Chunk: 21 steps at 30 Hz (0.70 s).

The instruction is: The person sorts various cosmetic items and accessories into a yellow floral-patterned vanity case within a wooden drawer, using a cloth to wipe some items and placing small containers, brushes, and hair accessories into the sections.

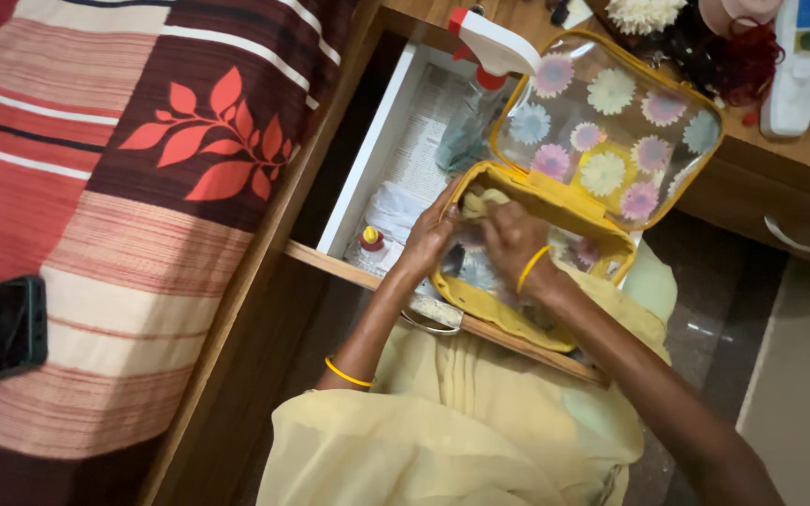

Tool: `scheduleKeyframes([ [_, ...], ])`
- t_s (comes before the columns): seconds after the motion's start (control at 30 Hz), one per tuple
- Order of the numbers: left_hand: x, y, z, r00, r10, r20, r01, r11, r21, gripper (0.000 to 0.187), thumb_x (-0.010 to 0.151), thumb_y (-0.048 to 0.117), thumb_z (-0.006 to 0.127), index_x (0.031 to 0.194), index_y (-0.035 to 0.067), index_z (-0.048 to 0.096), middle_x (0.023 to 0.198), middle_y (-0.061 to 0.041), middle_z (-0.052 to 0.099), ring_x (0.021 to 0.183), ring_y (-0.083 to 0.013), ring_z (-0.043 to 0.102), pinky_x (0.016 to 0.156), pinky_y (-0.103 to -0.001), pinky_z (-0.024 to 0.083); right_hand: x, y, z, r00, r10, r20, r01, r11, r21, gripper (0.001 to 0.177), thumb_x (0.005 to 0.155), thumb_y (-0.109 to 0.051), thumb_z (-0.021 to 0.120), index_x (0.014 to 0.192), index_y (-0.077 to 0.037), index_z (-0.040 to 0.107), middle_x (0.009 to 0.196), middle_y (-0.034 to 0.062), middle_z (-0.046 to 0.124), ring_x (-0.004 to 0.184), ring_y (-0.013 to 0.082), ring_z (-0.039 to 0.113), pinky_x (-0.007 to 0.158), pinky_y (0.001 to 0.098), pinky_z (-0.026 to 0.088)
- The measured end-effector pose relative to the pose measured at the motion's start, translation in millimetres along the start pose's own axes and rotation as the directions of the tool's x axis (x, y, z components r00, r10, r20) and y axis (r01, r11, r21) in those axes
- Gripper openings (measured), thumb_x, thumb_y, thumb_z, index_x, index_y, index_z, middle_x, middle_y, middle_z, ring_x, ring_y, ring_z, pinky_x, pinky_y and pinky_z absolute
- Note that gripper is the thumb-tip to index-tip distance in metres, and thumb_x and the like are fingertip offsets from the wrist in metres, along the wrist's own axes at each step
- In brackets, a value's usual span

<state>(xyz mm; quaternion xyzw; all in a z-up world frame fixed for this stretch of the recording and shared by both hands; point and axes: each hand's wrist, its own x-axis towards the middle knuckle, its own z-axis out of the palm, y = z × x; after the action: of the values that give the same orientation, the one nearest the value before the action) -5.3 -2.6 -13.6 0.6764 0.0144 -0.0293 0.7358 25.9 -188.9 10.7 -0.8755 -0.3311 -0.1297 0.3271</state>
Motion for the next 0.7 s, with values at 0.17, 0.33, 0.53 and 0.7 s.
scheduleKeyframes([
  [0.17,0,-4,1,0.998,0.06,0.015,-0.061,0.998,0.032,0.054,0.109,0.028,0.046,0.157,0.006,0.038,0.158,-0.02,0.048,0.148,-0.0316,0.043,0.121,-0.036,0.032,-13,17,65,0.986,-0.01,0.169,0.012,1.0,-0.011,0.031,0.084,-0.003,0.071,0.113,0.004,0.061,0.102,0.0278,0.063,0.084,0.0441,0.066,0.072,0.051,0.055],
  [0.33,1,0,0,1.0,0.025,0.0,-0.025,0.995,0.101,0.057,0.105,0.027,0.046,0.157,0.006,0.04,0.156,-0.02,0.05,0.146,-0.0311,0.046,0.12,-0.035,0.034,-19,34,90,0.962,0.073,0.262,-0.065,0.997,-0.038,0.03,0.078,-0.003,0.073,0.105,0.002,0.062,0.107,0.0306,0.06,0.086,0.0464,0.066,0.075,0.0515,0.055],
  [0.53,0,-5,-1,0.999,0.036,-0.019,-0.035,0.996,0.078,0.053,0.109,0.028,0.045,0.156,0.004,0.04,0.156,-0.02,0.05,0.147,-0.0299,0.045,0.121,-0.034,0.032,-37,10,85,0.929,-0.222,0.297,0.174,0.968,0.179,0.045,0.066,0.001,0.069,0.109,0.012,0.064,0.123,0.0446,0.056,0.07,0.0465,0.064,0.063,0.0498,0.056],
  [0.7,8,-3,1,0.993,0.119,0.019,-0.118,0.992,-0.04,0.055,0.107,0.026,0.046,0.157,0.003,0.04,0.158,-0.022,0.05,0.149,-0.03,0.045,0.123,-0.035,0.031,-21,40,102,0.981,-0.1,0.169,0.116,0.99,-0.086,0.026,0.08,-0.004,0.068,0.104,0.007,0.066,0.096,0.0278,0.063,0.078,0.045,0.065,0.068,0.0514,0.054],
])
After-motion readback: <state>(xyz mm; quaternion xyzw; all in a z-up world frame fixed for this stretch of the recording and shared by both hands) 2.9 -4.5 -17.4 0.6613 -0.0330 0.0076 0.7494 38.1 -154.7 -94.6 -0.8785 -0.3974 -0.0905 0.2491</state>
